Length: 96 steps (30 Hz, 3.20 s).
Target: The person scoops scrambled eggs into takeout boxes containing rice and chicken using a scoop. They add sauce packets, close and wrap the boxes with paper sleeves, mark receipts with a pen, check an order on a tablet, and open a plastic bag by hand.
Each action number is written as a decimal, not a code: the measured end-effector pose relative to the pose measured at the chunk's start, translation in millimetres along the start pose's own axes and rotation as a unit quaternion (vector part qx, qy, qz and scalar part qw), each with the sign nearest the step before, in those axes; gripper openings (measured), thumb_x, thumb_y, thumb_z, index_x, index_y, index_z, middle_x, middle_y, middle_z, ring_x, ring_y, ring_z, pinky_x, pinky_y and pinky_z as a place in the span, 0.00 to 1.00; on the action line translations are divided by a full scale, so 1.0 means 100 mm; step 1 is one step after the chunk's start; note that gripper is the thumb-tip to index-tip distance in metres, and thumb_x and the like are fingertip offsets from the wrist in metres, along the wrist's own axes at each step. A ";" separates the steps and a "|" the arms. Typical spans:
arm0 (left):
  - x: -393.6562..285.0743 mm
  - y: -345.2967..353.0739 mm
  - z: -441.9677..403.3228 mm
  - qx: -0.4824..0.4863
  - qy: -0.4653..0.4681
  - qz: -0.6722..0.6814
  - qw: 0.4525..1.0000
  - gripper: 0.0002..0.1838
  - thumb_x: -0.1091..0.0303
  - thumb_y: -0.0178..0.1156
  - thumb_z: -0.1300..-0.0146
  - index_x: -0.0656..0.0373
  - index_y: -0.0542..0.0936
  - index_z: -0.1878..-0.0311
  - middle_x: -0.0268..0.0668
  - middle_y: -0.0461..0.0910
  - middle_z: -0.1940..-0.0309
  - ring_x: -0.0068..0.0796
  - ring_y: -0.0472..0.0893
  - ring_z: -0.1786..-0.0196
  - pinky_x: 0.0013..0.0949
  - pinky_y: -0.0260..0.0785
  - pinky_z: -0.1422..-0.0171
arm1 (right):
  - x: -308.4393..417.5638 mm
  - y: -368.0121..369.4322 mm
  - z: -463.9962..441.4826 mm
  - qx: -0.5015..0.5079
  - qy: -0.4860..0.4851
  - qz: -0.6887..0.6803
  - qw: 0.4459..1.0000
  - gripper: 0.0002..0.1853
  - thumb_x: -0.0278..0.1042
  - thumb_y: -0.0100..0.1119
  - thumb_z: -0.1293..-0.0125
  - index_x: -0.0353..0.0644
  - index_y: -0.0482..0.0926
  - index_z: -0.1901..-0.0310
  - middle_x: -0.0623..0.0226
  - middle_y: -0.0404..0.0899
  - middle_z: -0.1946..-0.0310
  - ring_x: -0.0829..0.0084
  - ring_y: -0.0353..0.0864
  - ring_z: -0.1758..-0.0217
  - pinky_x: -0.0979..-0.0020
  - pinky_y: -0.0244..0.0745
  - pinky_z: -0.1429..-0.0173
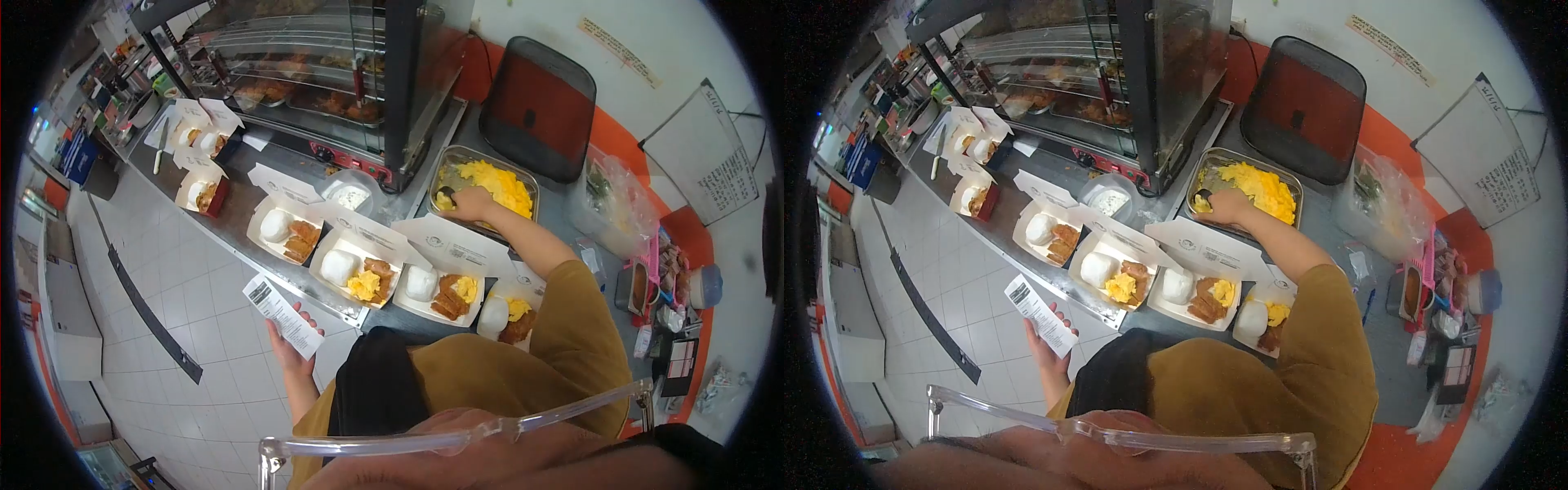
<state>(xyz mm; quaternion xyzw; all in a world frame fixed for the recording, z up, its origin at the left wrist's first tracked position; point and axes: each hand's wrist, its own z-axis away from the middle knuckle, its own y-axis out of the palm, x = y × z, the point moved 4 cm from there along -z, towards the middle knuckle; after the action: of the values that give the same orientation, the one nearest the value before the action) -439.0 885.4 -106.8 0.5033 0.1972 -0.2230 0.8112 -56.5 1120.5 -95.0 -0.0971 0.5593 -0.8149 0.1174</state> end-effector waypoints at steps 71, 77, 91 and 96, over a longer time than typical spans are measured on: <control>0.35 1.43 -0.37 0.311 -0.207 -0.032 0.927 0.36 0.38 0.35 0.38 0.64 0.64 0.44 0.39 0.68 0.65 0.33 0.70 0.65 0.40 0.66 0.65 | -1.54 -0.09 1.31 -0.364 0.273 -0.423 0.784 0.14 0.37 0.50 0.45 0.38 0.79 0.62 0.53 0.79 0.66 0.59 0.78 0.58 0.66 0.70 0.52; 0.70 1.70 -0.26 0.238 -0.205 -0.020 0.949 0.38 0.37 0.31 0.39 0.65 0.64 0.44 0.41 0.70 0.66 0.35 0.71 0.66 0.40 0.66 0.65 | -2.95 0.19 1.85 -0.285 0.387 -0.246 0.841 0.19 0.30 0.52 0.48 0.36 0.73 0.52 0.55 0.78 0.60 0.60 0.77 0.54 0.67 0.68 0.47; 0.93 1.80 0.10 0.135 -0.081 -0.101 0.982 0.36 0.40 0.33 0.37 0.66 0.63 0.45 0.40 0.66 0.65 0.32 0.67 0.66 0.38 0.66 0.65 | -4.27 0.66 1.23 -0.232 0.398 -0.037 0.887 0.17 0.43 0.58 0.49 0.50 0.77 0.57 0.55 0.77 0.61 0.56 0.76 0.54 0.59 0.69 0.50; 0.82 1.82 0.10 0.148 -0.066 -0.108 0.981 0.34 0.41 0.35 0.37 0.66 0.63 0.45 0.40 0.66 0.65 0.32 0.66 0.65 0.38 0.66 0.65 | -4.32 0.53 1.66 -0.360 0.380 -0.080 0.848 0.15 0.48 0.57 0.47 0.46 0.79 0.64 0.55 0.79 0.67 0.56 0.77 0.60 0.59 0.69 0.57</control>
<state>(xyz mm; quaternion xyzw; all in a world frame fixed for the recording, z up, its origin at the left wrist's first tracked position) -268.7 935.1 -14.9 0.5775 0.1616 -0.3690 0.7101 407.6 1084.2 -97.0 0.1401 0.8045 -0.5363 -0.2133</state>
